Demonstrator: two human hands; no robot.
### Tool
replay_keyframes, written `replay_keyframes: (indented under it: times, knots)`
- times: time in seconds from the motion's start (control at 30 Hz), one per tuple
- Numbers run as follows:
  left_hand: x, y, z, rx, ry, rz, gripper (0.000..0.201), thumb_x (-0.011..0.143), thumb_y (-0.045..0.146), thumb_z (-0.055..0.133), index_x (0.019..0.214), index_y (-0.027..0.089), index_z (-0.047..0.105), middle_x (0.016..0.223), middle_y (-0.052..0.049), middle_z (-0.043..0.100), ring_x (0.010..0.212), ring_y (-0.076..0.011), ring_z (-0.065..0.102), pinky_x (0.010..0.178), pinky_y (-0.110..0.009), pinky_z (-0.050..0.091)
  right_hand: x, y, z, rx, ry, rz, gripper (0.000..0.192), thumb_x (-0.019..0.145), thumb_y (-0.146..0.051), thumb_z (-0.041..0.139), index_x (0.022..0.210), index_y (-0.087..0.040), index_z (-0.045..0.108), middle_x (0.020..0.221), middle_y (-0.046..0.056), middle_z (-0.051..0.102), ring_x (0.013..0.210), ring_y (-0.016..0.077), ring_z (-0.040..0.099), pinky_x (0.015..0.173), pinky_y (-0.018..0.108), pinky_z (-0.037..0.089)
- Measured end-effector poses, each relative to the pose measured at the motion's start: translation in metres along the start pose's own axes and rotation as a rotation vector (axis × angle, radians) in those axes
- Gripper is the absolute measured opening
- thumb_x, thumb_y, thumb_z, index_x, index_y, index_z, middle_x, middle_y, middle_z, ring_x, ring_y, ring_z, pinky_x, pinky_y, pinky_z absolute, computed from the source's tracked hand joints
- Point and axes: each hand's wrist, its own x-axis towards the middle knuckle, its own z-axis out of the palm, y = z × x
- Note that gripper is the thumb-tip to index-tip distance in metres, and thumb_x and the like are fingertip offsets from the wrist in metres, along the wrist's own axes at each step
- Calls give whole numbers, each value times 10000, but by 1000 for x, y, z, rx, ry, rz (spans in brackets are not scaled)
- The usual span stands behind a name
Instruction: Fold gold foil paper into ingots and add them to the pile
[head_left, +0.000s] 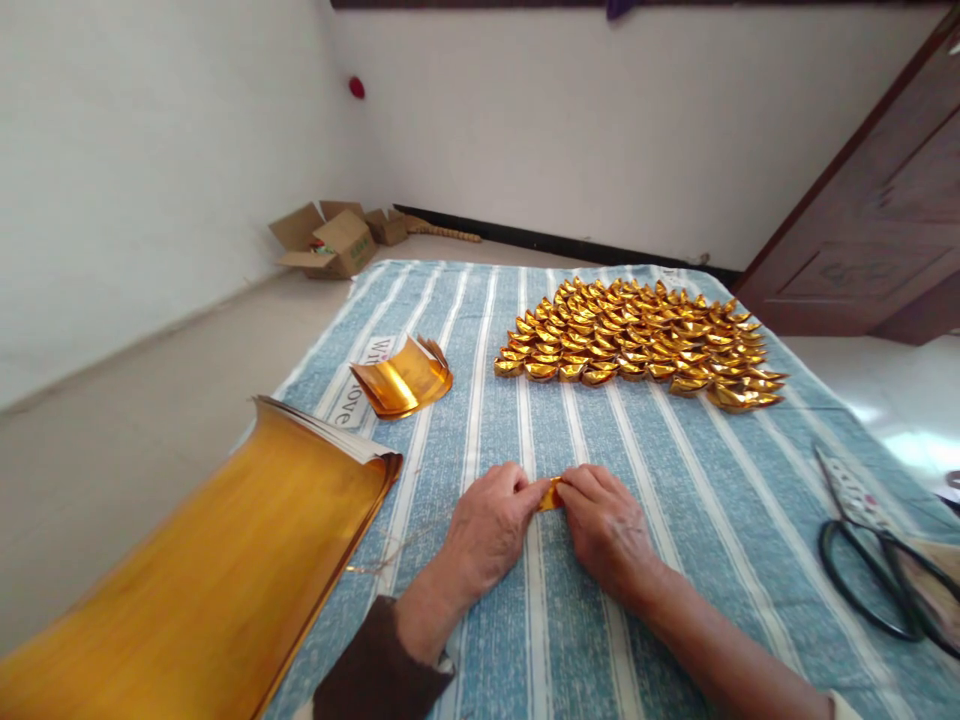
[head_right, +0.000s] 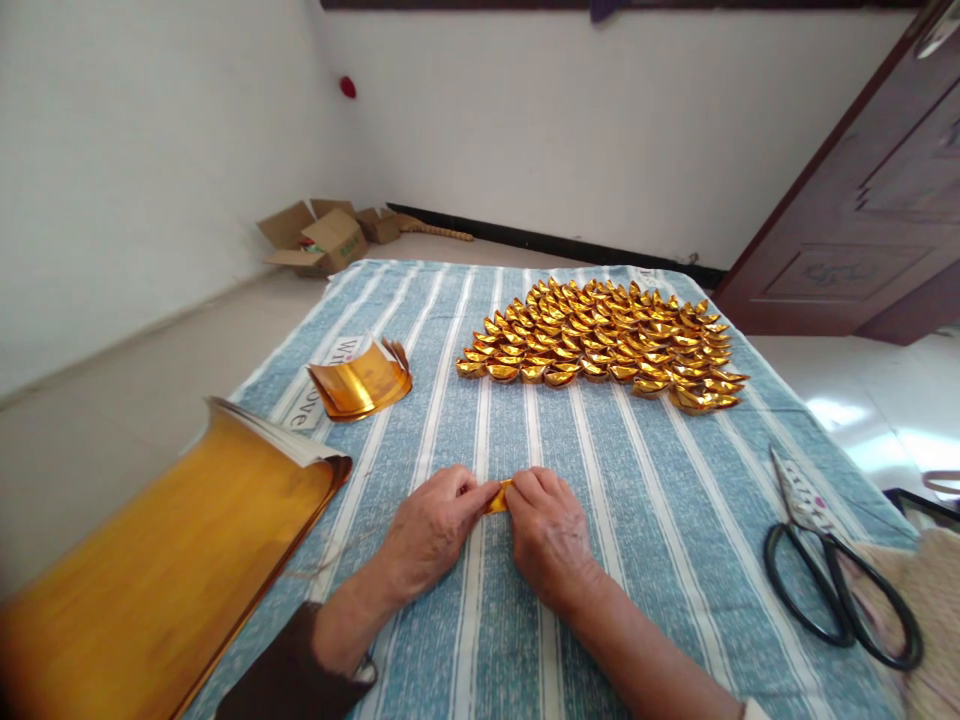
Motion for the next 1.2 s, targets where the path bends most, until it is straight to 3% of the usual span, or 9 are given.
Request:
replay_keyframes:
  times: [0.23, 0.4, 0.67, 0.97, 1.2]
  knots:
    - [0, 1, -4, -32, -20, 2, 188, 946, 218, 479, 1006, 232, 657, 800, -14, 524, 723, -151, 487, 622, -259, 375, -11, 10, -6, 14, -106, -137, 278, 944, -97, 395, 1084, -150, 629, 1053, 108, 650, 1031, 224, 578, 899, 386, 528]
    - [1, 0, -3, -52, -15, 5, 151, 911, 178, 508, 935, 224, 650, 782, -6, 512, 706, -144, 478, 599, -250, 363, -21, 12, -15, -22, -167, -204, 365, 938, -107, 435, 1280, -156, 553, 1296, 157, 573, 1270, 277, 485, 1007, 466, 495]
    - [1, -2, -2, -97, 12, 8, 172, 930, 221, 485, 932, 231, 656, 785, 1, 510, 707, -138, 476, 615, -246, 376, -19, 1, -19, -94, -225, -175, 397, 891, -282, 598, 1270, -171, 558, 1319, 191, 547, 1267, 338, 492, 987, 514, 500]
    - [1, -2, -4, -74, -40, 2, 207, 936, 203, 478, 1004, 249, 667, 803, -11, 518, 722, -148, 486, 630, -254, 389, -16, 15, -21, 31, -166, -211, 219, 930, -186, 516, 1123, -144, 610, 1252, 143, 614, 1260, 267, 526, 1031, 453, 502]
    - [3, 2, -9, -85, -46, -24, 183, 911, 179, 509, 983, 233, 668, 817, -15, 519, 731, -151, 497, 634, -256, 401, -12, 13, -23, 15, -170, -244, 208, 934, -165, 494, 1107, -137, 606, 1226, 141, 627, 1248, 265, 538, 1044, 447, 495]
